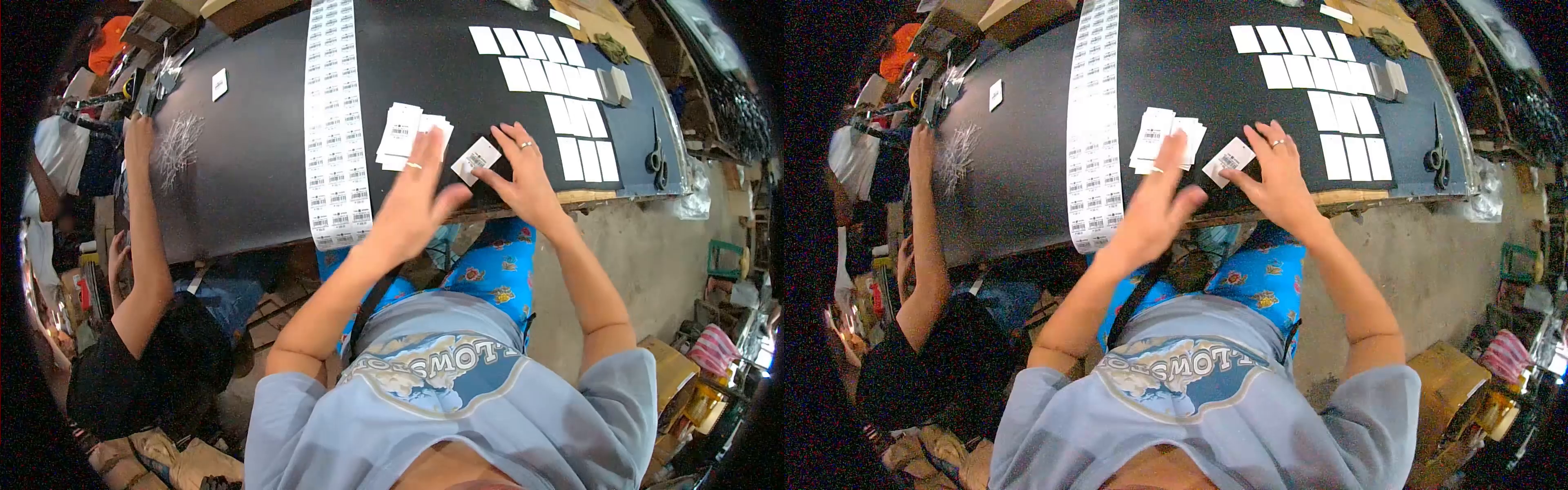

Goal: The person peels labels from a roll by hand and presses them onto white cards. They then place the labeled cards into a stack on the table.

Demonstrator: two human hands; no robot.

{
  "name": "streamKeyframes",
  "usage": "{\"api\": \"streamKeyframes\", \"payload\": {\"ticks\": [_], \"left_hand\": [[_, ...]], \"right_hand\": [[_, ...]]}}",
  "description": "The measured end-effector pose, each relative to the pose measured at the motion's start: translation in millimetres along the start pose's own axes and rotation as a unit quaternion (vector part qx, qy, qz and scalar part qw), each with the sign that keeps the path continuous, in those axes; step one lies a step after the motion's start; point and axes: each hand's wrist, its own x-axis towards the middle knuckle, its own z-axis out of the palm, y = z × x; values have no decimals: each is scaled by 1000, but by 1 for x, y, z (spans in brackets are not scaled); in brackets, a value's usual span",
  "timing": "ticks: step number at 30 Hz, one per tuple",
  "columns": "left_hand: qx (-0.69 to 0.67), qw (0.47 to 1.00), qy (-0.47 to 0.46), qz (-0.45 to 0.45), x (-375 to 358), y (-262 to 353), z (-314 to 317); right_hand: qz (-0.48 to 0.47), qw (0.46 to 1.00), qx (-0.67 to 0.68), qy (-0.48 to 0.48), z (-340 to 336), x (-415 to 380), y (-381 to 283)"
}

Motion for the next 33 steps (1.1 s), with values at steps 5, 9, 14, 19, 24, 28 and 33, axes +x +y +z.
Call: {"api": "streamKeyframes", "payload": {"ticks": [5, 9, 14, 19, 24, 28, 33], "left_hand": [[64, 989, 101, -83, 24, -39, -48], [84, 985, 70, -137, 49, -60, -55], [120, 977, 51, -168, 67, -64, -53], [139, 971, 33, -194, 71, -52, -51], [164, 955, 54, -241, 76, -48, -37], [225, 937, 58, -262, 79, -48, -27], [234, 934, 59, -262, 77, -50, -23]], "right_hand": [[112, 985, -128, 41, 2, 17, -23], [150, 984, -95, -26, 1, 29, -28], [173, 953, 203, -146, -12, 53, -9], [85, 948, 255, -170, -5, 90, -33], [-29, 991, -54, -121, 36, 116, -22], [5, 983, -97, -153, 39, 114, -34], [107, 972, -80, -195, 30, 101, -43]]}}
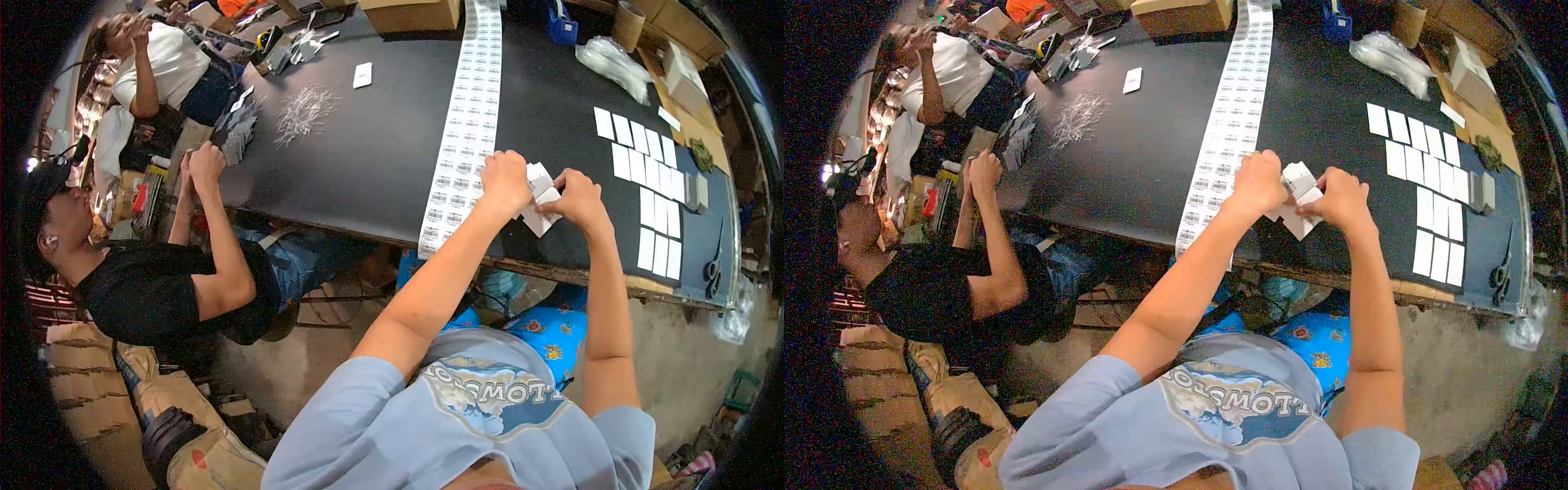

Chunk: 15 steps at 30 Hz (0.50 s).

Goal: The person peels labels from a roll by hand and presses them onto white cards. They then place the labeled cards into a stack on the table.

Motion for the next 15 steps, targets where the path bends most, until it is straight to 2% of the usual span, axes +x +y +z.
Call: {"api": "streamKeyframes", "payload": {"ticks": [3, 5, 7, 9, 11, 14, 15], "left_hand": [[6, 1000, -5, -11, 2, -1, 4], [10, 993, -120, 17, 9, -9, 3], [11, 985, -166, 46, 11, -12, 1], [7, 986, -153, 72, 3, -9, 1], [-109, 983, -129, 72, -8, -3, -6], [-179, 972, -135, 70, -15, 4, -14], [-197, 968, -135, 71, -15, 2, -14]], "right_hand": [[14, 1000, 10, 2, 2, -11, 1], [-2, 998, -19, 64, 10, -21, 0], [-3, 997, 4, 80, 14, -33, -3], [11, 997, 26, 72, 13, -40, -2], [18, 997, 27, 76, 13, -45, -1], [-23, 978, 159, 132, 25, -45, 8], [-20, 978, 157, 132, 26, -47, 9]]}}
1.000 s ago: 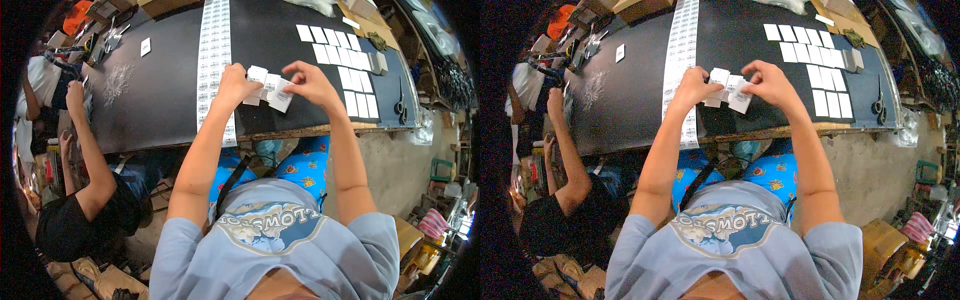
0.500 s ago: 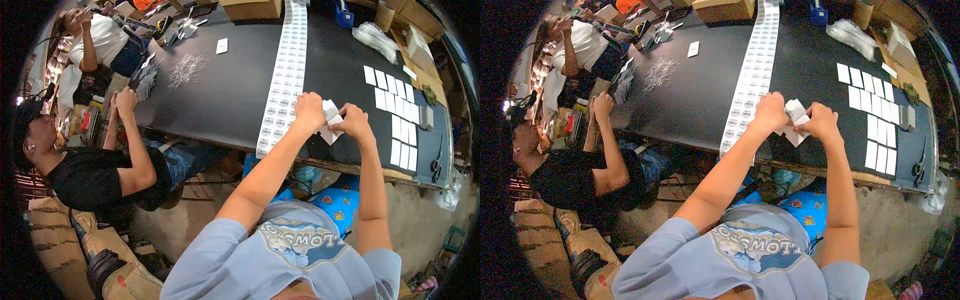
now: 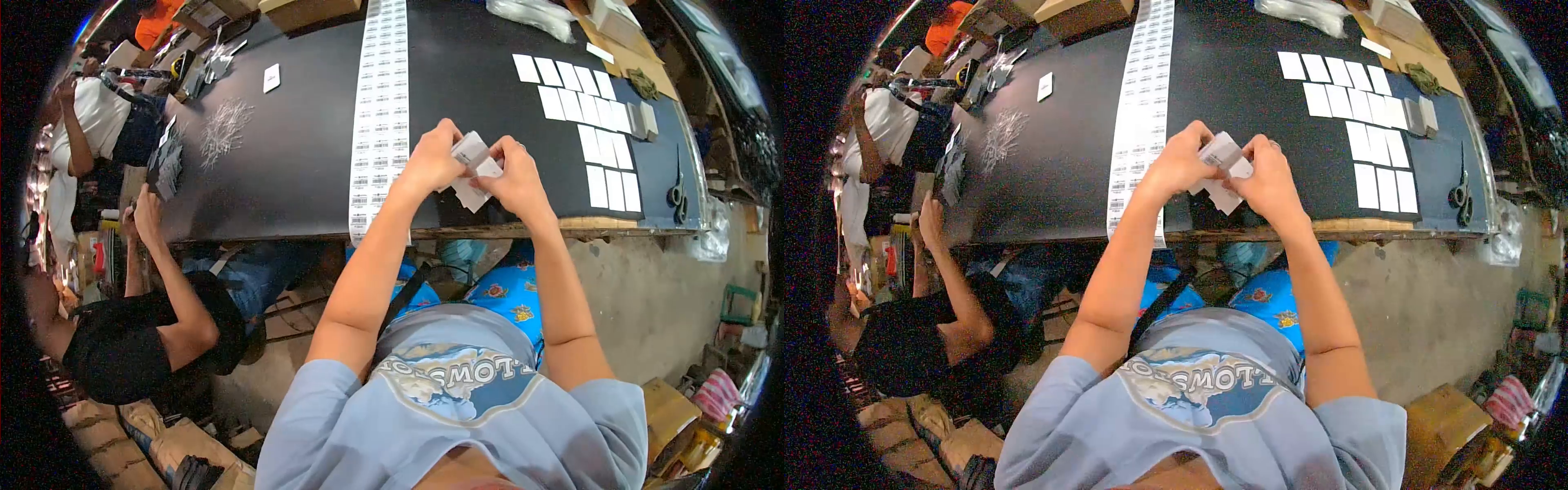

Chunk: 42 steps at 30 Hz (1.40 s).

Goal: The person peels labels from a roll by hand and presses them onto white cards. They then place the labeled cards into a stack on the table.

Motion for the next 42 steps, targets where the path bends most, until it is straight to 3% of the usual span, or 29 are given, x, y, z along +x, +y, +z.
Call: {"api": "streamKeyframes", "payload": {"ticks": [1, 6, 8, 9, 13, 16, 20, 23, 25, 29, 31, 33, 35, 40, 42], "left_hand": [[-1, 999, 21, 48, -1, -2, 0], [-16, 993, 23, 111, 8, -1, -25], [3, 989, 54, 140, 4, 13, -32], [24, 976, 93, 197, 1, 14, -28], [61, 960, 47, 269, -15, 32, -8], [133, 931, 84, 331, -15, 24, 22], [131, 937, 90, 311, -11, 10, 39], [137, 943, 159, 258, -18, 14, 45], [81, 925, 267, 258, -17, 15, 50], [-20, 947, 233, 221, -15, 13, 51], [-110, 957, 161, 214, -18, 12, 55], [-104, 956, 155, 226, -18, 8, 61], [-112, 957, 143, 224, -18, 5, 64], [-78, 952, 157, 251, -19, 3, 72], [-99, 950, 163, 246, -20, 3, 71]], "right_hand": [[-7, 999, 50, 7, 0, -2, 1], [14, 992, 125, 4, -13, -3, 5], [49, 975, 219, 0, -22, -1, 3], [13, 966, 257, 35, -16, 3, 14], [-37, 913, 389, 117, -8, 22, 27], [-42, 898, 436, 42, -12, 21, 28], [-49, 925, 377, 17, -17, 14, 27], [-21, 901, 433, 2, -19, 10, 24], [-34, 911, 410, 12, -11, 11, 30], [-49, 923, 379, 36, -7, 5, 22], [-59, 924, 375, 48, 3, 6, 27], [-68, 924, 371, 63, 7, 3, 25], [-29, 918, 353, 179, 10, 0, 11], [-36, 913, 379, 149, 20, -4, 9], [-47, 901, 345, 259, 24, -2, 15]]}}
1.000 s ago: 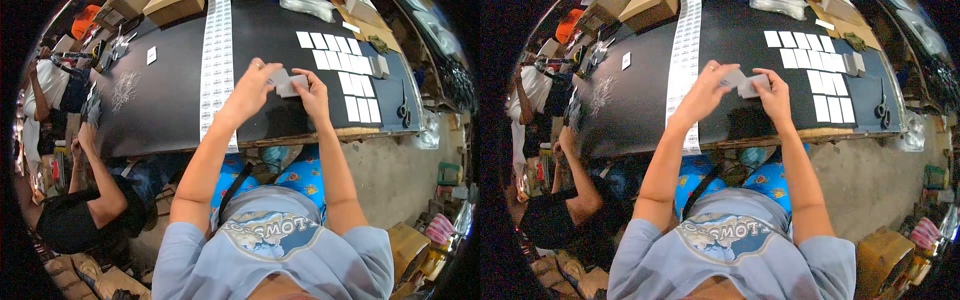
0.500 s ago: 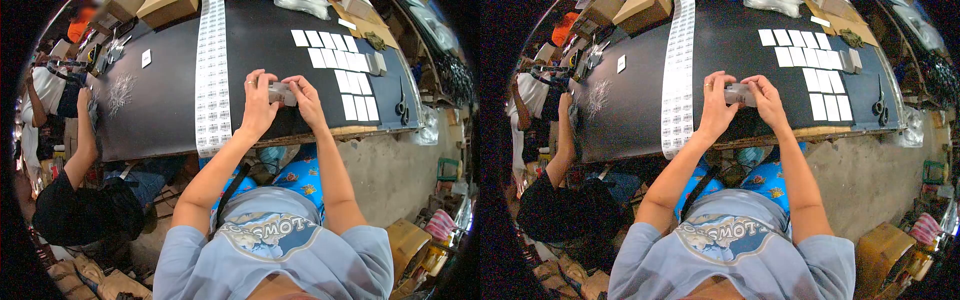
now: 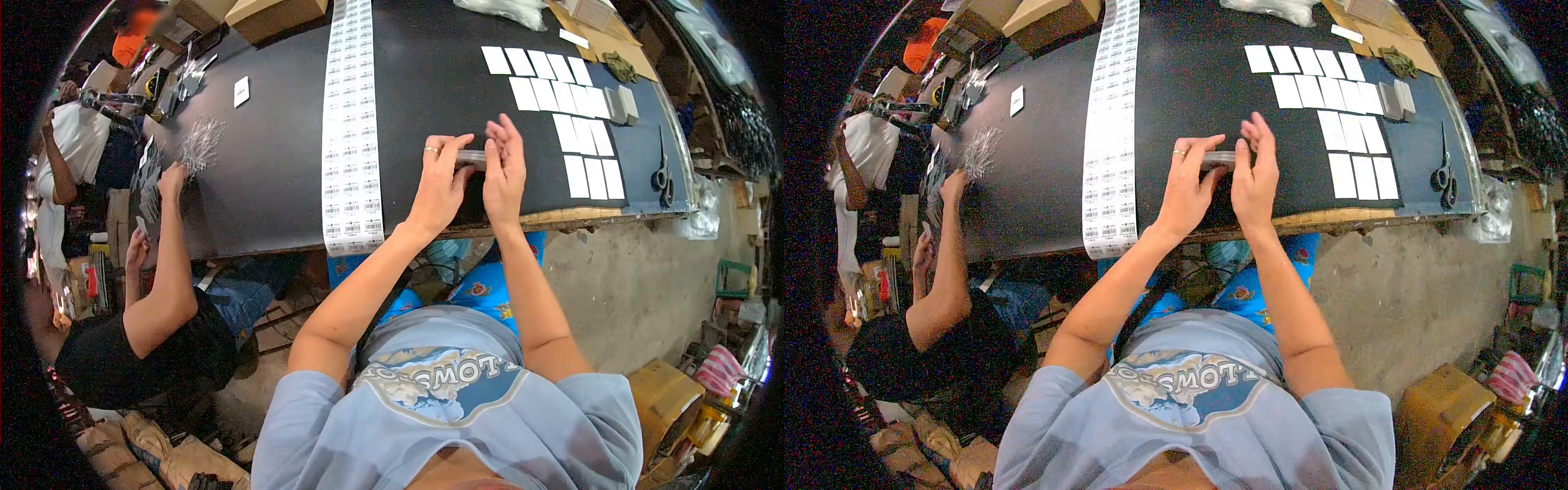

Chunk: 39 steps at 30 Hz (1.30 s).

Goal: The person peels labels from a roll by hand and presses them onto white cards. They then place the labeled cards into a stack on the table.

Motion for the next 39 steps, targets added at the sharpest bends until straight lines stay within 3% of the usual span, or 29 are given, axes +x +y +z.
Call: {"api": "streamKeyframes", "payload": {"ticks": [2, 4, 6, 7, 8, 10, 12, 14, 17, 20, 21, 22, 24, 25, 27, 28, 30, 32, 34, 36, 38, 39], "left_hand": [[-4, 1000, 1, 4, 0, 2, 2], [6, 1000, -20, 5, 1, -1, 1], [72, 996, -39, 29, 7, -14, -4], [85, 995, -6, 48, 14, -9, -15], [94, 995, -1, 32, 24, -16, -27], [38, 996, 75, -25, 46, -43, -59], [-72, 959, 138, -237, 77, -56, -115], [-145, 928, 265, -217, 100, -116, -164], [-54, 843, 454, -283, 117, -159, -233], [52, 814, 485, -316, 115, -224, -281], [57, 808, 471, -350, 115, -216, -286], [144, 820, 436, -343, 111, -248, -300], [212, 821, 332, -414, 102, -204, -294], [311, 772, 385, -399, 99, -179, -276], [388, 791, 354, -315, 83, -159, -268], [387, 789, 352, -323, 74, -149, -265], [253, 914, 259, -181, 47, -120, -257], [154, 949, 188, -199, 14, -59, -238], [89, 939, 17, -333, -19, -16, -239], [44, 869, -170, -462, -56, 11, -246], [96, 797, -324, -500, -85, 23, -246], [82, 843, -281, -451, -113, 8, -239]], "right_hand": [[2, 1000, -5, -4, -5, -2, -4], [71, 992, 44, -99, -3, -4, -19], [47, 990, 99, -94, -11, 0, -14], [-45, 988, -127, -79, -21, 6, -7], [-30, 988, -139, -61, -25, 10, -17], [-4, 998, -50, -27, -32, 11, -13], [-75, 976, -195, -57, -45, 8, -7], [-45, 976, -203, -72, -45, 5, -7], [-91, 957, -262, -90, -40, 8, -3], [-137, 927, -337, -87, -38, 9, -3], [-139, 928, -334, -86, -38, 10, -3], [-152, 924, -339, -89, -39, 10, -1], [-160, 922, -339, -95, -38, 12, -5], [-152, 918, -349, -110, -39, 11, -6], [-132, 936, -317, -71, -36, 9, -5], [-129, 935, -320, -78, -36, 8, -6], [-144, 941, -301, -59, -37, 6, -9], [-174, 942, -281, -61, -35, 3, -10], [-153, 943, -274, -110, -28, -4, -19], [-110, 960, -193, -170, -12, -16, -29], [88, 958, -121, -246, 9, -32, -49], [97, 949, -102, -284, 17, -39, -49]]}}
